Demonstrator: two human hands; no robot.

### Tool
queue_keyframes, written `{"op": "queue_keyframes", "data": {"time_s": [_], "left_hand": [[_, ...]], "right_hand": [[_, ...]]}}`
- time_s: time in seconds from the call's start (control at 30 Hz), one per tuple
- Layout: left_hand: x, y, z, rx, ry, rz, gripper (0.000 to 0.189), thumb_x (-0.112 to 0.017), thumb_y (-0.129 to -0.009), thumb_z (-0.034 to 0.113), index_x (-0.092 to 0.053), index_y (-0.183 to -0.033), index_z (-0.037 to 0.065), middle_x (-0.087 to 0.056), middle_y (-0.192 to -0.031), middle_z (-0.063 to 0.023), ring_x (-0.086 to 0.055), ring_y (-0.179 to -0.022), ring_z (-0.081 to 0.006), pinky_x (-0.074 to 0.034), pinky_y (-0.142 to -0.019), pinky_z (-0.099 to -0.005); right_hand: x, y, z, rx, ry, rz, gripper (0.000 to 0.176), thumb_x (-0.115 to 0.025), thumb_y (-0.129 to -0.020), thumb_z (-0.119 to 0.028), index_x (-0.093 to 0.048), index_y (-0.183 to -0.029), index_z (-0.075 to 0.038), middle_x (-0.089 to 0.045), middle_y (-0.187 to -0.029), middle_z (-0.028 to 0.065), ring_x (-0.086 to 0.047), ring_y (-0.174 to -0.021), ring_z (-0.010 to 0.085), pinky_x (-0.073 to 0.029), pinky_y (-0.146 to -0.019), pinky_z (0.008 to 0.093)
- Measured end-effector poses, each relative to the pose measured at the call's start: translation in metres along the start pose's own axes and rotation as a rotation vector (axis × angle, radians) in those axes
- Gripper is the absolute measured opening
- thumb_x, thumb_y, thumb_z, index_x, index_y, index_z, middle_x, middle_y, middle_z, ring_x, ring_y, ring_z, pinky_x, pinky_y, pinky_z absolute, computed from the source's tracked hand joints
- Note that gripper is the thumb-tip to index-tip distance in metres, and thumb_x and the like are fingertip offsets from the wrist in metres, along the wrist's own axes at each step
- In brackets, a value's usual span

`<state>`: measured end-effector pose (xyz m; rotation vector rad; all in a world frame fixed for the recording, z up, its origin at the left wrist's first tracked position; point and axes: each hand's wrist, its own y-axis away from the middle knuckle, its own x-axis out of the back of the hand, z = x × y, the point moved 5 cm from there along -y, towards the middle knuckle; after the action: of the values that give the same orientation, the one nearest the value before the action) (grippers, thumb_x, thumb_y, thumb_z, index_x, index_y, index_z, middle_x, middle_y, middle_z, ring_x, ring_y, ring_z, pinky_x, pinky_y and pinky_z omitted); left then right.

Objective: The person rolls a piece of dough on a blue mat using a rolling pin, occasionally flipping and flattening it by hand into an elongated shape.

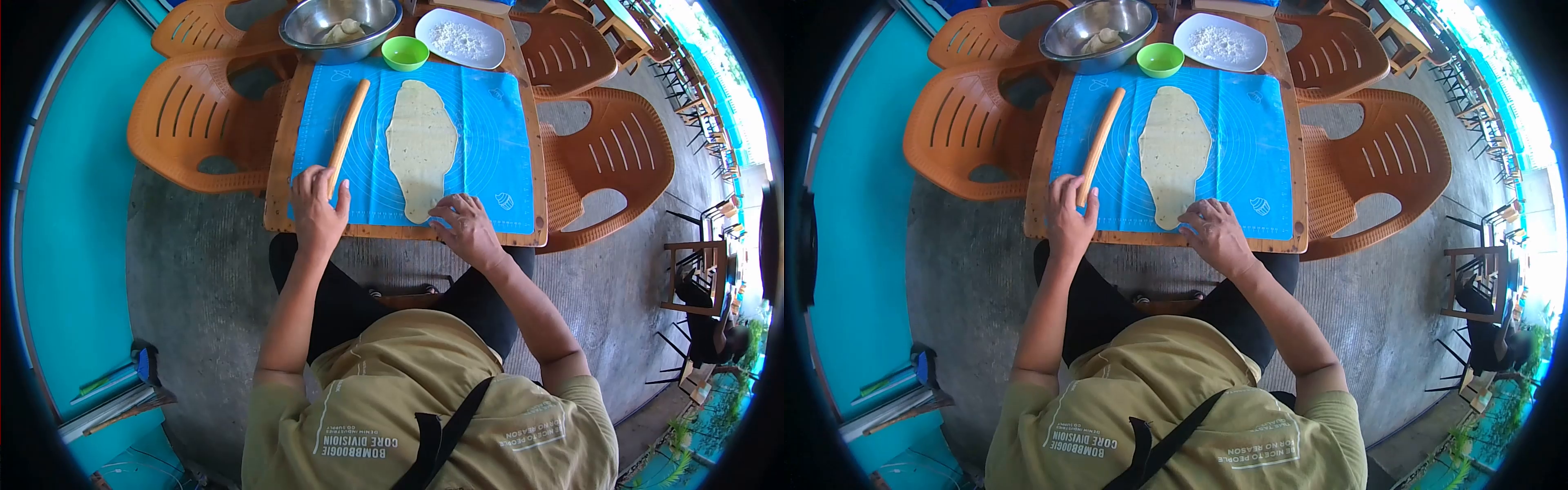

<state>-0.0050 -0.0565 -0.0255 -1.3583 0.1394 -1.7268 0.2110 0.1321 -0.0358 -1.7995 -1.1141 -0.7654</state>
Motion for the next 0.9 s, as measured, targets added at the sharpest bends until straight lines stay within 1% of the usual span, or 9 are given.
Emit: {"op": "queue_keyframes", "data": {"time_s": [0.13, 0.2, 0.23, 0.27, 0.33, 0.47, 0.6, 0.67, 0.9], "left_hand": [[0.004, 0.007, 0.027, -0.072, 0.03, -0.027, 0.025, -0.075, -0.096, 0.017, -0.067, -0.116, 0.005, -0.061, -0.116, -0.0116, -0.061, -0.111, -0.0319, -0.047, -0.098, -0.0485], [-0.003, 0.013, 0.036, -0.121, 0.143, -0.092, 0.023, -0.078, -0.094, 0.015, -0.07, -0.113, 0.006, -0.064, -0.115, -0.0104, -0.063, -0.11, -0.0313, -0.048, -0.099, -0.0463], [-0.006, 0.015, 0.04, -0.184, 0.168, -0.084, 0.023, -0.078, -0.092, 0.015, -0.068, -0.112, 0.007, -0.063, -0.111, -0.0086, -0.062, -0.106, -0.03, -0.048, -0.095, -0.0456], [-0.009, 0.018, 0.042, -0.181, 0.169, -0.084, 0.023, -0.078, -0.092, 0.015, -0.068, -0.112, 0.007, -0.063, -0.111, -0.0086, -0.062, -0.106, -0.03, -0.048, -0.095, -0.0456], [-0.018, 0.024, 0.049, -0.194, 0.266, -0.207, 0.02, -0.078, -0.092, 0.014, -0.069, -0.109, 0.007, -0.063, -0.11, -0.0075, -0.063, -0.106, -0.0292, -0.048, -0.095, -0.0457], [-0.026, 0.028, 0.061, -0.224, 0.293, -0.287, 0.018, -0.079, -0.091, 0.012, -0.07, -0.106, 0.006, -0.065, -0.109, -0.0079, -0.064, -0.105, -0.0288, -0.049, -0.095, -0.0447], [-0.031, 0.028, 0.066, -0.248, 0.293, -0.322, 0.018, -0.078, -0.092, 0.013, -0.07, -0.106, 0.006, -0.064, -0.109, -0.0069, -0.064, -0.106, -0.0276, -0.049, -0.096, -0.0447], [-0.031, 0.028, 0.066, -0.255, 0.292, -0.333, 0.017, -0.078, -0.092, 0.013, -0.07, -0.106, 0.006, -0.064, -0.109, -0.0067, -0.063, -0.106, -0.0275, -0.05, -0.095, -0.0444], [-0.035, 0.029, 0.069, -0.267, 0.294, -0.364, 0.018, -0.079, -0.092, 0.014, -0.07, -0.105, 0.006, -0.064, -0.109, -0.006, -0.063, -0.104, -0.0277, -0.052, -0.094, -0.0431]], "right_hand": [[-0.003, -0.003, -0.002, 0.02, 0.003, -0.024, 0.021, -0.08, -0.088, -0.015, -0.076, -0.108, -0.012, -0.066, -0.111, 0.0049, -0.063, -0.109, 0.0268, -0.048, -0.097, 0.0425], [-0.003, -0.005, -0.004, 0.024, 0.008, -0.03, 0.021, -0.081, -0.087, -0.015, -0.076, -0.108, -0.012, -0.066, -0.11, 0.0047, -0.063, -0.109, 0.0264, -0.048, -0.098, 0.0423], [-0.003, -0.006, -0.005, 0.03, 0.003, -0.03, 0.021, -0.082, -0.087, -0.015, -0.076, -0.107, -0.012, -0.067, -0.11, 0.0046, -0.064, -0.108, 0.0265, -0.049, -0.097, 0.0425], [-0.002, -0.007, -0.007, 0.036, -0.002, -0.03, 0.021, -0.083, -0.086, -0.015, -0.076, -0.105, -0.012, -0.067, -0.11, 0.0045, -0.065, -0.107, 0.0265, -0.049, -0.096, 0.0427], [-0.002, -0.008, -0.008, 0.042, -0.002, -0.034, 0.02, -0.083, -0.086, -0.015, -0.076, -0.104, -0.012, -0.067, -0.11, 0.0045, -0.065, -0.106, 0.0264, -0.049, -0.096, 0.0427], [-0.002, -0.011, -0.009, 0.091, 0.01, -0.05, 0.017, -0.083, -0.086, -0.015, -0.078, -0.102, -0.012, -0.067, -0.108, 0.0046, -0.065, -0.106, 0.0258, -0.05, -0.095, 0.0426], [-0.003, -0.014, -0.011, 0.167, 0.053, -0.057, 0.016, -0.083, -0.086, -0.014, -0.078, -0.1, -0.011, -0.068, -0.106, 0.0048, -0.066, -0.105, 0.0252, -0.05, -0.095, 0.0427], [-0.005, -0.014, -0.011, 0.2, 0.076, -0.015, 0.009, -0.077, -0.088, -0.015, -0.075, -0.096, -0.013, -0.066, -0.102, 0.0031, -0.064, -0.103, 0.023, -0.049, -0.096, 0.041], [-0.009, -0.014, -0.009, 0.154, 0.063, -0.003, 0.014, -0.076, -0.089, -0.015, -0.073, -0.102, -0.012, -0.066, -0.101, 0.0037, -0.065, -0.102, 0.0233, -0.048, -0.096, 0.0414]]}}
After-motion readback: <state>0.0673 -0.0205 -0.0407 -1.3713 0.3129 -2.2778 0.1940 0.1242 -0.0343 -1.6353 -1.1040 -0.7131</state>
